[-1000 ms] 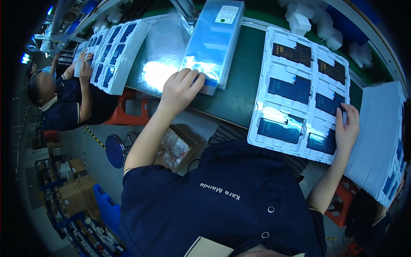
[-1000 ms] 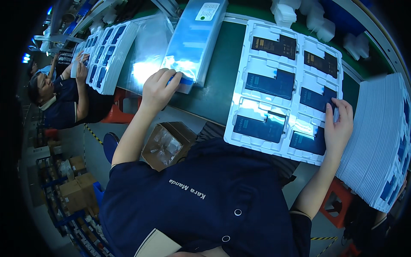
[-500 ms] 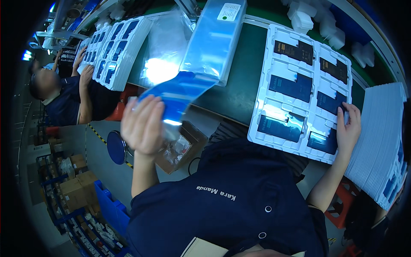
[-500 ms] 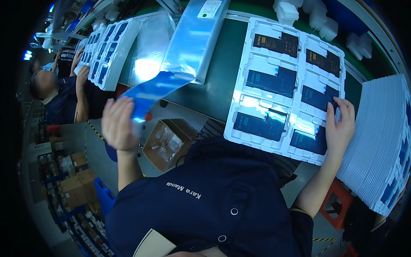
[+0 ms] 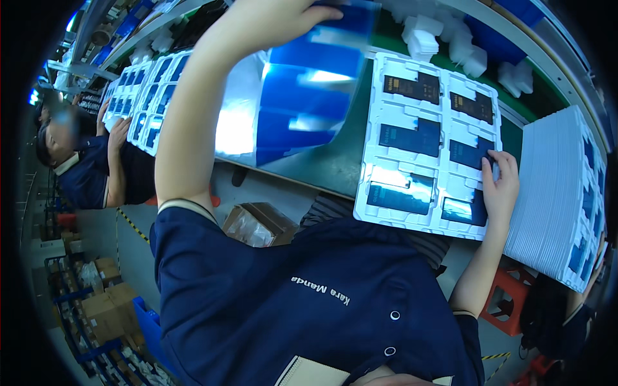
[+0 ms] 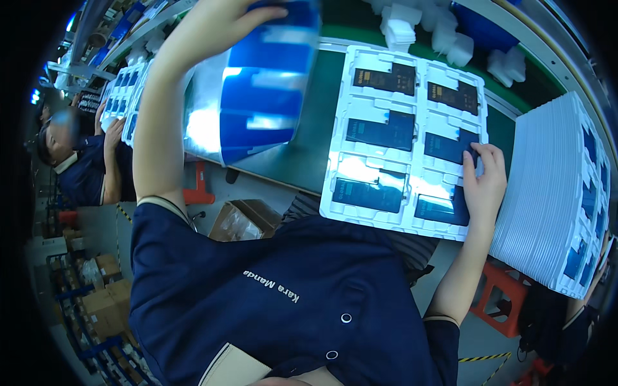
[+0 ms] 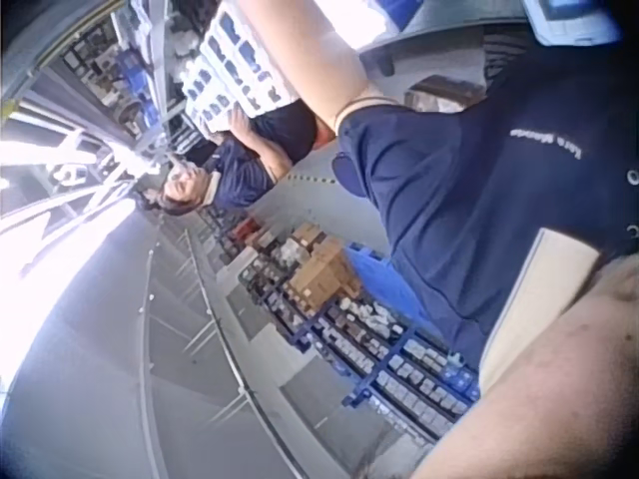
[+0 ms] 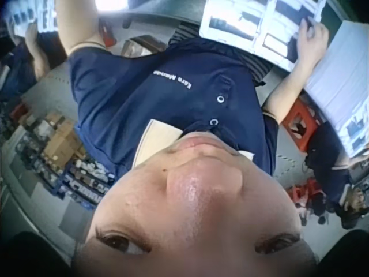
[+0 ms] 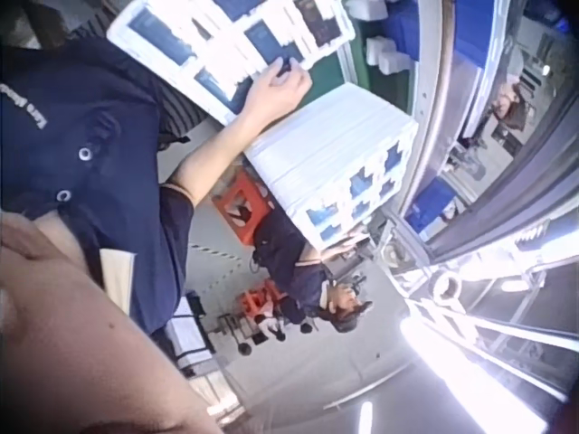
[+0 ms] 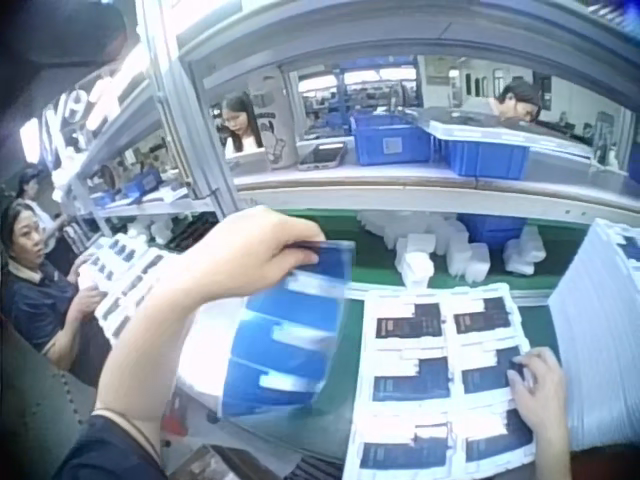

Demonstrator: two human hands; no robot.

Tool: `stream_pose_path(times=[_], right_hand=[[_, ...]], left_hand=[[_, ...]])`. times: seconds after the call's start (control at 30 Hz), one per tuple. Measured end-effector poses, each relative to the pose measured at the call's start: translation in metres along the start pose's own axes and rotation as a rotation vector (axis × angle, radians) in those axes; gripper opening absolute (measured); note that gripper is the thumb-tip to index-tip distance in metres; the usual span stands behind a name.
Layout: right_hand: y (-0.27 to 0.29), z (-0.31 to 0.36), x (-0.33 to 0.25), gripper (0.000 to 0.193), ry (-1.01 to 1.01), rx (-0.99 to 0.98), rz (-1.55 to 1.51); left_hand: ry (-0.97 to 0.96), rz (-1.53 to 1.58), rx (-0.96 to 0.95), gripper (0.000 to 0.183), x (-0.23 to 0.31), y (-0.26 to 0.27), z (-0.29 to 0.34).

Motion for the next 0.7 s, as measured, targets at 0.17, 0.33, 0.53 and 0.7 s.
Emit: stream_pose_path(times=[0.17,0.33,0.53,0.7], right_hand=[[-0.002,-0.001,0.001,0.018,-0.002,-0.007,-0.007],[0.0,0.0,0.004,0.019,0.01,0.011,0.021],[-0.001,-0.001,0.006,0.02,0.01,0.002,-0.016],[-0.003,0.0,0.008,0.02,-0.017,-0.01,0.012]], left_hand=[[0.069,0.139,0.317,0.019,-0.049,0.013,-0.026],[0.556,0.444,0.529,0.016,-0.143,-0.032,0.056],[1.062,1.628,0.876,0.032,-0.075,-0.176,0.202],[1.12,1.78,0.89,0.023,0.009,-0.185,0.211]])
Point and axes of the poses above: each hand's wrist, its own z-axis away from the middle knuckle, its own y-axis out of the back of the hand, x = y × z, the point moved 8 cm from there along -z, towards the middle knuckle, and after that the axes turned 2 degrees about -x, right-handed, at the moved point
